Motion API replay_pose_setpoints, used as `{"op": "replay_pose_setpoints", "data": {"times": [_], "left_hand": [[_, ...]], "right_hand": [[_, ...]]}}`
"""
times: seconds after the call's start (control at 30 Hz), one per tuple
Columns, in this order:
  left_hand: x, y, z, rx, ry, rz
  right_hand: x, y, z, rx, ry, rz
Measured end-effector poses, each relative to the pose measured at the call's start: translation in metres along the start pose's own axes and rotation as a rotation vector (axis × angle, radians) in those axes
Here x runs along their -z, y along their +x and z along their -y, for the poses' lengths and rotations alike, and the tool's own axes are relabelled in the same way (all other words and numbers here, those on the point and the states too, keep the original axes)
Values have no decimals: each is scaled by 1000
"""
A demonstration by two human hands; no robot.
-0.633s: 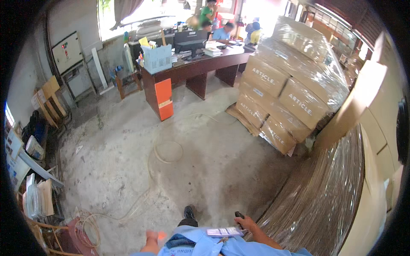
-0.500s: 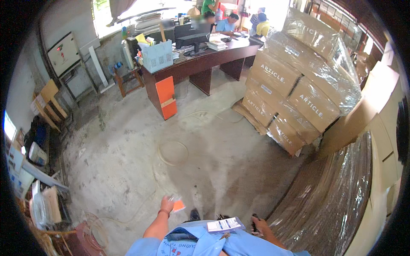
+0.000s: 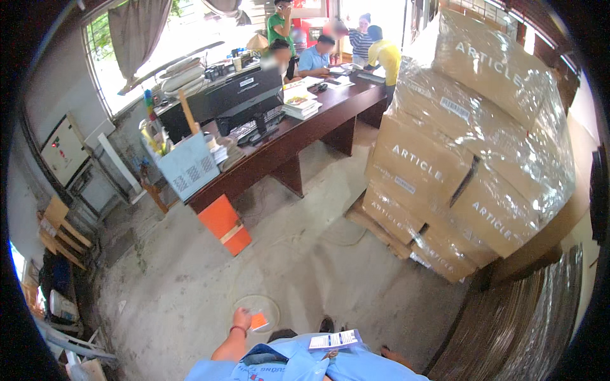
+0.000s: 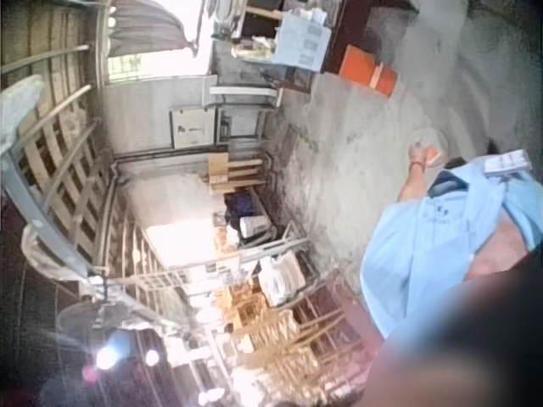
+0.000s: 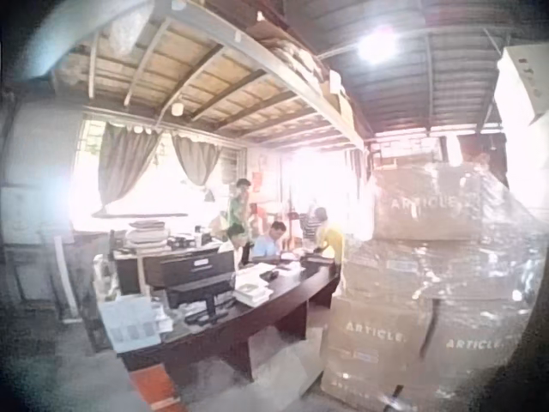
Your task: The person moves black chairs in a workshop, then uses a handheld rotary tool to sand the leg ends of two chairs. After sanding, the person wipes the leg ends with a white cloth. The person then walks to a desk area and interacts with coworkers.
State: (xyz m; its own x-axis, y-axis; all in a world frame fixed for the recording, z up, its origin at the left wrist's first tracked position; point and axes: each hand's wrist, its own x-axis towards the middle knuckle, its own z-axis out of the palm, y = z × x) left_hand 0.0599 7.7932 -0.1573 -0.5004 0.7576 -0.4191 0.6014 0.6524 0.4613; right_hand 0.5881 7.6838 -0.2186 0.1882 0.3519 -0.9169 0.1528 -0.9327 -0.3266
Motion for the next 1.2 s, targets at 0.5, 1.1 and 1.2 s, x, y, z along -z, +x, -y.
{"op": "replay_pose_setpoints", "data": {"times": [0.5,1.1,1.2], "left_hand": [[17,436,-219,19,12,281],[-87,752,-823,-628,328,772],[-105,792,-924,-701,179,786]], "right_hand": [[-61,173,537,176,-95,-105],[-5,391,989,297,43,-235],[34,405,1044,581,170,-443]]}}
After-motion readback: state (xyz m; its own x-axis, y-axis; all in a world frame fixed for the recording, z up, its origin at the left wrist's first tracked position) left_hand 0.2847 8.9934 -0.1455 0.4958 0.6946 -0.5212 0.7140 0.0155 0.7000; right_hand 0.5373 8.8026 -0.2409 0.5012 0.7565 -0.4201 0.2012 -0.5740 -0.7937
